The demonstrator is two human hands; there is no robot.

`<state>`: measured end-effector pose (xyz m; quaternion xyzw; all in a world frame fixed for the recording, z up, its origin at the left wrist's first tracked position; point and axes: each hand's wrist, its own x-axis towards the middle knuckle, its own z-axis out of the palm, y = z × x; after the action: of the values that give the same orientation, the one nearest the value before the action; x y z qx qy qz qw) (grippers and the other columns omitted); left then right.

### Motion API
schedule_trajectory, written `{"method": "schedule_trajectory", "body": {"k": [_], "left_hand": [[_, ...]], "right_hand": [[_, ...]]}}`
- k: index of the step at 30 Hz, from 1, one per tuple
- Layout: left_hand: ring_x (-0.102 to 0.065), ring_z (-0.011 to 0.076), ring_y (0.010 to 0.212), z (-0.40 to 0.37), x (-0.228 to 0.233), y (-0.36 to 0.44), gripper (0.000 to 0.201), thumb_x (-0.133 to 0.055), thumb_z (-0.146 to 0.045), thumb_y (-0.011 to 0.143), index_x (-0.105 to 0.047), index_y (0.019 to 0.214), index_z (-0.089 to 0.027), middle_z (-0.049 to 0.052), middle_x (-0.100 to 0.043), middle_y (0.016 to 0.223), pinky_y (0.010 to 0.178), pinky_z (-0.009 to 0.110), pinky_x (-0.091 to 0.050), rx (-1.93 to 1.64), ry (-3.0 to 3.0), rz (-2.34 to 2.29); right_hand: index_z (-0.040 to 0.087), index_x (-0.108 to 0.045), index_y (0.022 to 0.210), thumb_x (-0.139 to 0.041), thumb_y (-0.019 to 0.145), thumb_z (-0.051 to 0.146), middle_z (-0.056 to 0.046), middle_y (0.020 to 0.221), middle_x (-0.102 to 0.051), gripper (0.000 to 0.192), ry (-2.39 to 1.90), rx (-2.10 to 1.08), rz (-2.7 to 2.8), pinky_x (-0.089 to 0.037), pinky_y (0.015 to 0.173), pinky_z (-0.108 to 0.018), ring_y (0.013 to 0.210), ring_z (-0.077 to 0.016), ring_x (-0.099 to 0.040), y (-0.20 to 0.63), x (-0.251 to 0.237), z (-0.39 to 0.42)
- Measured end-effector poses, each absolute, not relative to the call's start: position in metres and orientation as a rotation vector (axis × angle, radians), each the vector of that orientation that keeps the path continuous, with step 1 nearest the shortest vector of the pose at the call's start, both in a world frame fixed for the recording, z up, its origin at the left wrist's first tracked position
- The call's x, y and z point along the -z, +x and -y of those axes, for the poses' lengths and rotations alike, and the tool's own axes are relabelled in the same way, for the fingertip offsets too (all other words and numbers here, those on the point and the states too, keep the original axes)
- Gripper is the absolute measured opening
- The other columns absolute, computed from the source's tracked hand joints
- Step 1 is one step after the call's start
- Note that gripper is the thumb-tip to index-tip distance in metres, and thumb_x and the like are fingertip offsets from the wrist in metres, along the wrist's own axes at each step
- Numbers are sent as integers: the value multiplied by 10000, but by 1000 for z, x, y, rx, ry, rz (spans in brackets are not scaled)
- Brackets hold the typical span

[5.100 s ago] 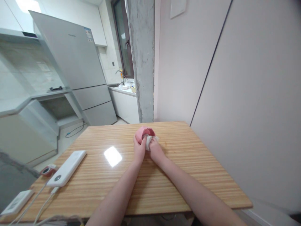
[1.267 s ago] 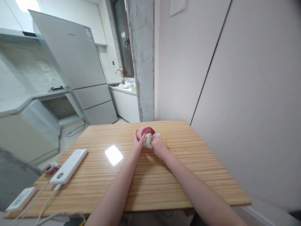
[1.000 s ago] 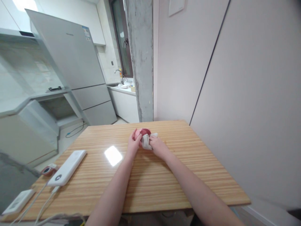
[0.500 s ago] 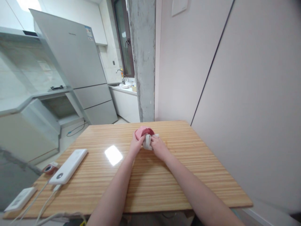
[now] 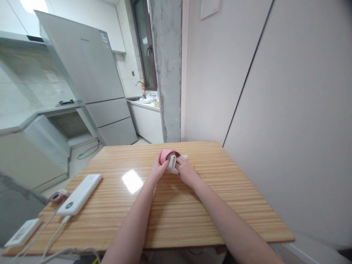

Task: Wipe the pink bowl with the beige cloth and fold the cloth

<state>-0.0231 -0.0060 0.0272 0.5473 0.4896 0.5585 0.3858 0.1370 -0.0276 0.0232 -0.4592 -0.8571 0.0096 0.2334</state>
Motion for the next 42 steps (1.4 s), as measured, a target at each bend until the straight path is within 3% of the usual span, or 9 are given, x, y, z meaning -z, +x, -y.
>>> {"method": "schedule_trajectory", "body": {"k": [4,11,15,17,21,24,32,37,42], "left_hand": [[-537,249,1190,5,-26,-23,575,-752,-313,664,-579,1195,-176,107,-615,1221,1053,373,-374,-1385,1368,-1225],[-585,247,1105,1,-30,-30,694,-760,-404,666,-531,1265,-139,152,-605,1220,942,356,-471,-1394,1238,-1281],[-644,226,976,7,-29,-16,875,-735,-456,687,-334,1413,-178,159,-608,1207,814,345,-531,-1352,1108,-1219],[-651,216,957,10,-25,-7,860,-706,-466,715,-290,1424,-213,142,-614,1201,788,338,-538,-1346,1048,-1146],[-632,219,1010,8,-22,-10,630,-650,-452,760,-450,1302,-200,112,-643,1144,846,339,-518,-1396,1103,-1199],[-595,242,1087,3,-26,-23,619,-693,-399,720,-510,1267,-173,113,-630,1171,914,343,-486,-1433,1239,-1293],[-524,226,1200,10,-20,-6,715,-672,-397,740,-380,1349,-162,144,-528,1318,1003,326,-423,-1452,1155,-1214],[-619,205,992,5,-18,-14,538,-581,-397,784,-456,1268,-202,98,-600,1195,783,319,-531,-1417,1055,-1208],[-636,165,793,2,-16,-22,467,-579,-377,769,-531,1201,-206,61,-653,1007,694,291,-530,-1399,1068,-1256]], "right_hand": [[200,-610,1185,-594,807,121,-107,1257,-565,387,-1241,-34,2382,-367,957,-409,1190,-254,-423,136,-22,29],[217,-643,1141,-517,867,116,-70,1172,-622,319,-1134,-13,2431,-388,893,-365,1105,-225,-469,134,-29,31],[193,-653,1118,-476,913,170,-87,1110,-649,272,-1165,4,2323,-386,916,-365,1058,-220,-494,132,-26,31],[171,-649,1124,-490,902,157,-104,1114,-643,273,-1208,-7,2240,-384,931,-364,1058,-220,-498,132,-23,29],[181,-648,1114,-540,852,102,-94,1133,-624,295,-1141,-69,2295,-385,935,-347,1089,-207,-485,134,-23,28],[192,-639,1127,-516,865,98,-95,1138,-619,304,-1139,-36,2390,-384,924,-357,1115,-210,-466,136,-28,30],[169,-646,1094,-505,863,118,-107,1077,-649,276,-1171,-24,2294,-386,911,-384,1054,-232,-498,131,-22,29],[166,-603,1092,-540,792,133,-99,1091,-632,307,-1042,-137,2029,-380,951,-367,1071,-226,-518,140,-21,30],[168,-558,1118,-462,848,194,-124,1066,-637,288,-1360,-5,1418,-352,954,-443,1054,-275,-523,161,-25,26]]}}
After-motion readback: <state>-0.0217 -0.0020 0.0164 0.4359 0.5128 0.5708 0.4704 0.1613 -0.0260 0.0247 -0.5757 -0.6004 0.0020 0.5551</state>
